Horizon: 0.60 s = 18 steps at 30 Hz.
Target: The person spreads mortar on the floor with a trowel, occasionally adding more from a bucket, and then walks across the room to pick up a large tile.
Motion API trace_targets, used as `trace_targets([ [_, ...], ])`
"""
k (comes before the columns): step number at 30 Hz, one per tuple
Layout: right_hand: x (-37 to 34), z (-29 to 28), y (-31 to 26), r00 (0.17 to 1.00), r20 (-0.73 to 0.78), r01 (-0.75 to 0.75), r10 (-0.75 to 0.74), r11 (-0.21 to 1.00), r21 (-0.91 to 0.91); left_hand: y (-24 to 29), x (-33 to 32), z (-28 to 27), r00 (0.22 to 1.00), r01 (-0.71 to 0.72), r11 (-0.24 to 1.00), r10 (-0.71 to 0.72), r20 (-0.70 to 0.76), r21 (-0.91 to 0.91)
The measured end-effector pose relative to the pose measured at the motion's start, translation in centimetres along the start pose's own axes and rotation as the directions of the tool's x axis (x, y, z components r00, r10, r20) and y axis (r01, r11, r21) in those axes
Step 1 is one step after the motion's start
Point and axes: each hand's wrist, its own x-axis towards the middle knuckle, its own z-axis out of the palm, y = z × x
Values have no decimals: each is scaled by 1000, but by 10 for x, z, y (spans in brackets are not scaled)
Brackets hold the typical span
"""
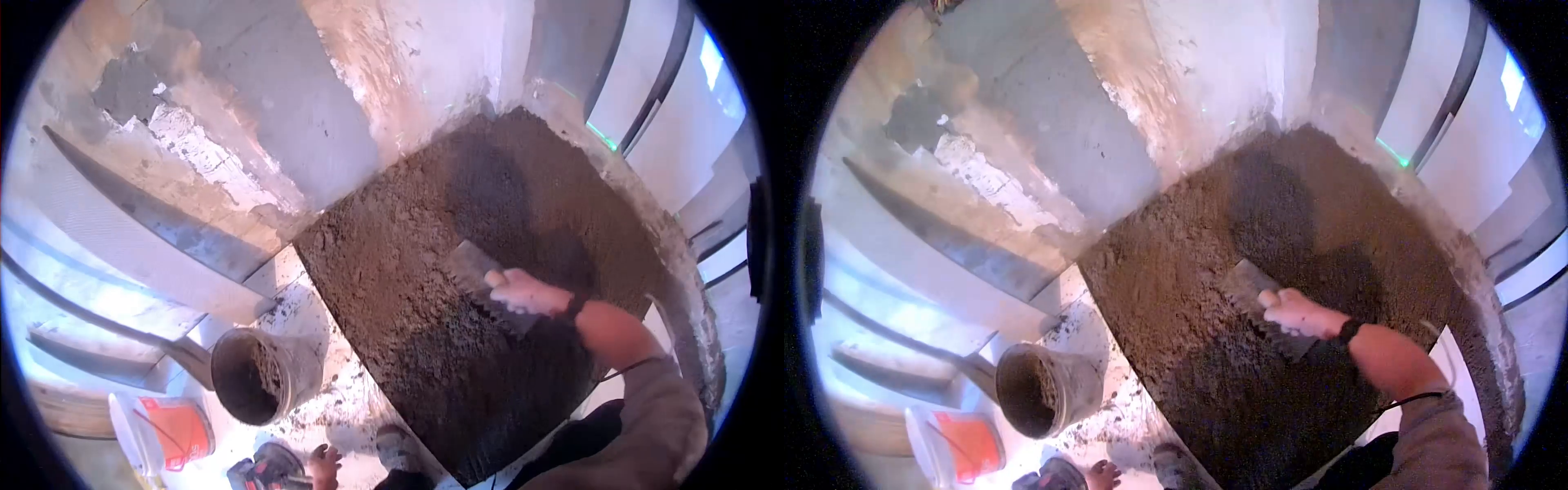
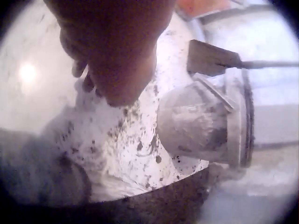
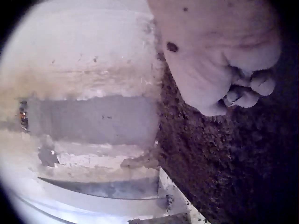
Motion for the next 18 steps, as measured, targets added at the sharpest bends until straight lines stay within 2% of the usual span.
trace_targets([
  [2,26,26,-14,992,55,113,-115,993,29,11,2,9,988,124,984,-111,110,-125],
  [3,45,38,-24,999,11,52,-53,997,49,14,-5,7,987,111,985,-93,131,-132],
  [5,103,57,-47,993,-65,105,-97,987,122,6,-21,-10,989,111,969,-87,118,-221],
  [6,141,71,-68,984,-90,163,-150,974,155,-12,-11,-27,994,107,945,-89,71,-309],
  [7,164,77,-70,980,-127,176,-156,971,164,-19,-9,-38,990,132,821,-77,121,-555],
  [8,183,80,-70,974,-164,187,-159,966,176,-28,-8,-39,993,114,856,-81,87,-505],
  [10,190,90,-63,965,-195,212,-174,957,196,1,-32,-22,996,93,915,-91,22,-393],
  [12,178,87,-56,956,-202,254,-215,948,194,54,-58,4,989,0,892,67,132,-451],
  [13,162,85,-62,965,-197,214,-173,954,211,59,-55,8,988,19,907,46,145,-422],
  [14,154,82,-61,958,-196,248,-210,949,193,62,-47,10,987,35,921,28,156,-387],
  [16,138,72,-61,936,-200,323,-289,932,163,40,-9,5,998,53,960,-41,51,-275],
  [18,99,61,-84,924,-161,364,-347,927,92,32,14,5,966,-213,977,213,-149,15],
])
